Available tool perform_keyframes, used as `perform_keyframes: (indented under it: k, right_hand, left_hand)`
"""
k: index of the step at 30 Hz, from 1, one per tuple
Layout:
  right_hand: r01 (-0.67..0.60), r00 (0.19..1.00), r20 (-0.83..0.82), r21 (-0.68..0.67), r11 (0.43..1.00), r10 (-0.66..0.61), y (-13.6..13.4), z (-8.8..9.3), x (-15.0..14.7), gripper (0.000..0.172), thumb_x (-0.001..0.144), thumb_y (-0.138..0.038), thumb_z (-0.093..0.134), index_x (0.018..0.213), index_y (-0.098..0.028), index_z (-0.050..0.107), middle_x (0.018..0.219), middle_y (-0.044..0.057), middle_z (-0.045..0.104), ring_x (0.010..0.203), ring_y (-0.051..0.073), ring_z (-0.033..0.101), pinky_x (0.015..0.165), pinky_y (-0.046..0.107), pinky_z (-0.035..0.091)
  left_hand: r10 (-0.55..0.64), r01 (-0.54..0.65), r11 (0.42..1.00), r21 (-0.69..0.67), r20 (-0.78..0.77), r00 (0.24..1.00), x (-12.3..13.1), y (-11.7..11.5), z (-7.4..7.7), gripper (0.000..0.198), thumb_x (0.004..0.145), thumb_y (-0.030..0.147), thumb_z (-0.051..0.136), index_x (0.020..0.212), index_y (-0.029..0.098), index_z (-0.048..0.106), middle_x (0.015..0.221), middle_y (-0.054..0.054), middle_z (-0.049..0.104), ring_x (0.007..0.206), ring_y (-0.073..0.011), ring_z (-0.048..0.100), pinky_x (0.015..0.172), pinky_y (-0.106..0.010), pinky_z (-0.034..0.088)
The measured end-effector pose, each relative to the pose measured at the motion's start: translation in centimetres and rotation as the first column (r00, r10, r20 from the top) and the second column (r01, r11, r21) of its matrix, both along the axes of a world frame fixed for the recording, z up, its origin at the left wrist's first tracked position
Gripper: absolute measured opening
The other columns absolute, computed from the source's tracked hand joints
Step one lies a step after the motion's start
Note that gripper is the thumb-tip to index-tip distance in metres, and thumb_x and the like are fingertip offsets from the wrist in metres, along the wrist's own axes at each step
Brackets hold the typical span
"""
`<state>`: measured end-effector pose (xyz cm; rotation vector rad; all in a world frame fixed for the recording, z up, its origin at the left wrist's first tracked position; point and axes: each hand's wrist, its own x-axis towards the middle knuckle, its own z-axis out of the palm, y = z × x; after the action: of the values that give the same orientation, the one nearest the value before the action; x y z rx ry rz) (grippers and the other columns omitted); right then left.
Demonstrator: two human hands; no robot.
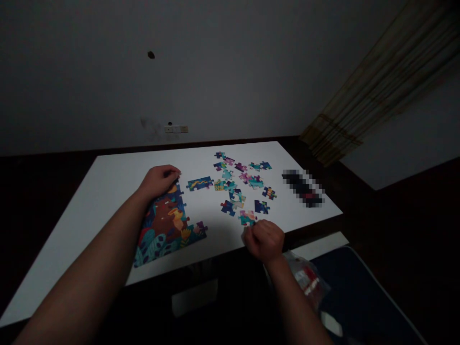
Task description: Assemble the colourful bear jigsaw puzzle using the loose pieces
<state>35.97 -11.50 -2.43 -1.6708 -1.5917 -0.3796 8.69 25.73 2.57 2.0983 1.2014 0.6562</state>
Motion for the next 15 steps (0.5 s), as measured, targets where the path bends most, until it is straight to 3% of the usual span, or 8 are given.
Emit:
perform_keyframes:
  k: [5, 10, 13, 15]
  right_hand:
    - [-0.045, 0.999, -0.016, 0.006, 0.999, 0.045, -0.5, 0.2, -0.2, 0.052, 0.118, -0.032, 0.068, 0.070, -0.033, 0.047, 0.058, 0.001, 0.059, 0.052, 0.023, 0.057, 0.057, 0.043, 0.036]
    - [-0.036, 0.935, -0.352, -0.207, 0.978, -0.040, 0.3, 3.3, 3.3, 0.039, 0.126, -0.045, 0.064, 0.090, -0.033, 0.074, 0.079, 0.003, 0.077, 0.069, 0.027, 0.072, 0.066, 0.042, 0.054]
    - [0.033, 0.951, -0.295, -0.210, 0.977, -0.095, 3.6, 4.9, 7.5, 0.020, 0.119, -0.046, 0.070, 0.116, -0.034, 0.086, 0.112, 0.013, 0.090, 0.106, 0.039, 0.083, 0.091, 0.054, 0.066]
    - [0.049, 0.965, -0.245, -0.193, 0.980, -0.097, 6.2, 5.0, 10.0, 0.023, 0.109, -0.044, 0.078, 0.125, -0.032, 0.089, 0.126, 0.018, 0.091, 0.120, 0.044, 0.079, 0.104, 0.063, 0.067]
  left_hand:
    - [0.000, 0.000, 1.000, -0.021, -0.017, 1.000, -0.3, -0.1, 0.1, 0.041, 0.084, 0.062, 0.080, 0.101, 0.029, 0.098, 0.103, -0.009, 0.097, 0.098, -0.0360, 0.087, 0.094, -0.045, 0.069]
    - [0.016, -0.016, 0.999, -0.031, -0.023, 1.000, -0.4, -0.2, 0.1, 0.045, 0.084, 0.065, 0.081, 0.103, 0.028, 0.097, 0.102, -0.010, 0.096, 0.095, -0.0348, 0.085, 0.090, -0.044, 0.067]
    - [0.024, -0.024, 0.999, -0.028, -0.013, 1.000, -0.3, -0.4, 0.2, 0.041, 0.084, 0.063, 0.082, 0.101, 0.029, 0.097, 0.103, -0.010, 0.096, 0.097, -0.0348, 0.086, 0.092, -0.043, 0.068]
    - [0.030, -0.030, 0.999, -0.027, -0.007, 1.000, -0.3, -0.5, 0.4, 0.039, 0.084, 0.062, 0.081, 0.098, 0.029, 0.096, 0.103, -0.009, 0.097, 0.098, -0.0353, 0.088, 0.094, -0.043, 0.069]
